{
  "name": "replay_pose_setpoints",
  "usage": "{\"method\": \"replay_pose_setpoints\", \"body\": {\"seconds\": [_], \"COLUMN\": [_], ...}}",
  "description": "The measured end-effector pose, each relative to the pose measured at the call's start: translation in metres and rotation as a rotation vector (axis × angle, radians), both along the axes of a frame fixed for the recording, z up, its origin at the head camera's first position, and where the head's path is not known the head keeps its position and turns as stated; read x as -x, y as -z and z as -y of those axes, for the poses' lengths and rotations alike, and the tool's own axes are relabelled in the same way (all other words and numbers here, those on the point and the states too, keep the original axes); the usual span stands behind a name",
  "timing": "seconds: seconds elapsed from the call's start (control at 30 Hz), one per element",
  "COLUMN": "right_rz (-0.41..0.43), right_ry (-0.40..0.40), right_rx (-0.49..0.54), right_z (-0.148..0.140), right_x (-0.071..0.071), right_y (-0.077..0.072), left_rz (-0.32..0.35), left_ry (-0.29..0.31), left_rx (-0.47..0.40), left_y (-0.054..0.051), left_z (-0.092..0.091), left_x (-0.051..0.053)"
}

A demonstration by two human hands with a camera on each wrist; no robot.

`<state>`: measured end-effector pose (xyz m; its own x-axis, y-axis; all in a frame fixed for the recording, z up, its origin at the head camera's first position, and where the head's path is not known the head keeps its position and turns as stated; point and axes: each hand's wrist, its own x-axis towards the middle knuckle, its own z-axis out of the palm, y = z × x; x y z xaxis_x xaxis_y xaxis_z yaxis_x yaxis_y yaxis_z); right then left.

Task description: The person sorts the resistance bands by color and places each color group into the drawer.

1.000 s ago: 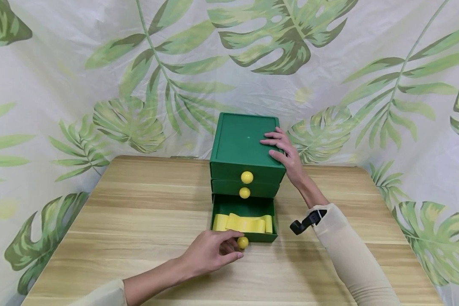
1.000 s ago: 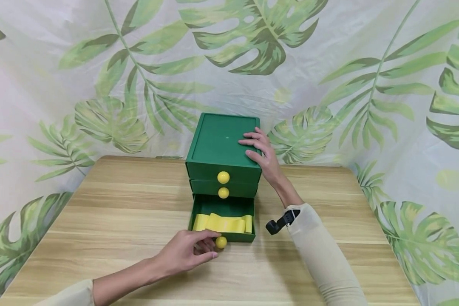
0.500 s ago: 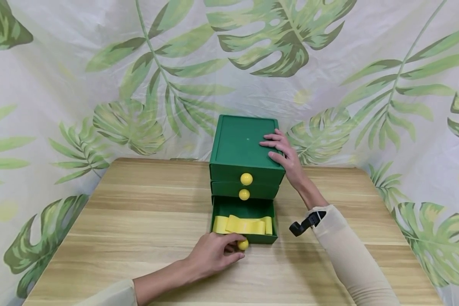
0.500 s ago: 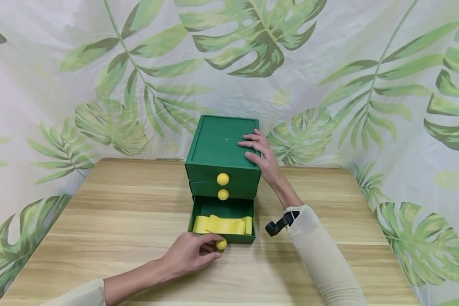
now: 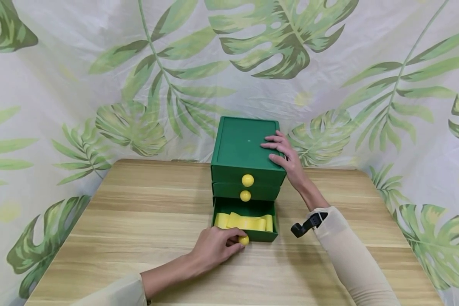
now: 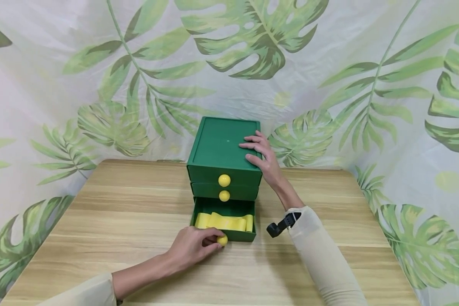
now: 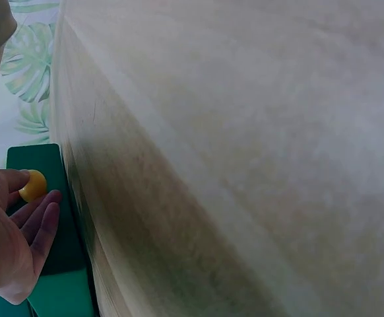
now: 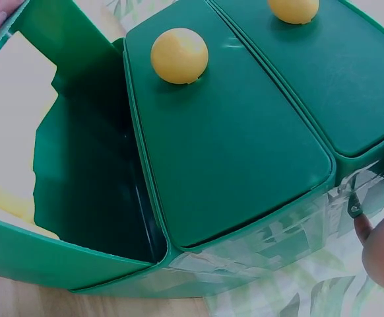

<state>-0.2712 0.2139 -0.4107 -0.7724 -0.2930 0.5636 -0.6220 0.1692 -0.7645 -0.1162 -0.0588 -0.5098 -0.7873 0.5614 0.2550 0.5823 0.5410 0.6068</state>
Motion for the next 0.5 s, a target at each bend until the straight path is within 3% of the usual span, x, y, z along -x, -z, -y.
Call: {"method": "replay_pose_setpoints", "body": {"seconds": [0.33, 0.5], "right_rz": [0.000, -0.005], "right_ry": [-0.001, -0.007], "right_rx": [-0.001, -0.003], "right_z": [-0.002, 0.000], "right_x": [-0.001, -0.001], "right_y": [-0.001, 0.000], "left_rz": [-0.079, -0.076], "left_ry": [-0.035, -0.065], "left_rx": [-0.022, -0.044], "left_y": [0.005, 0.006], "left_z": [-0.003, -0.003], "left_x": [0.005, 0.012]}}
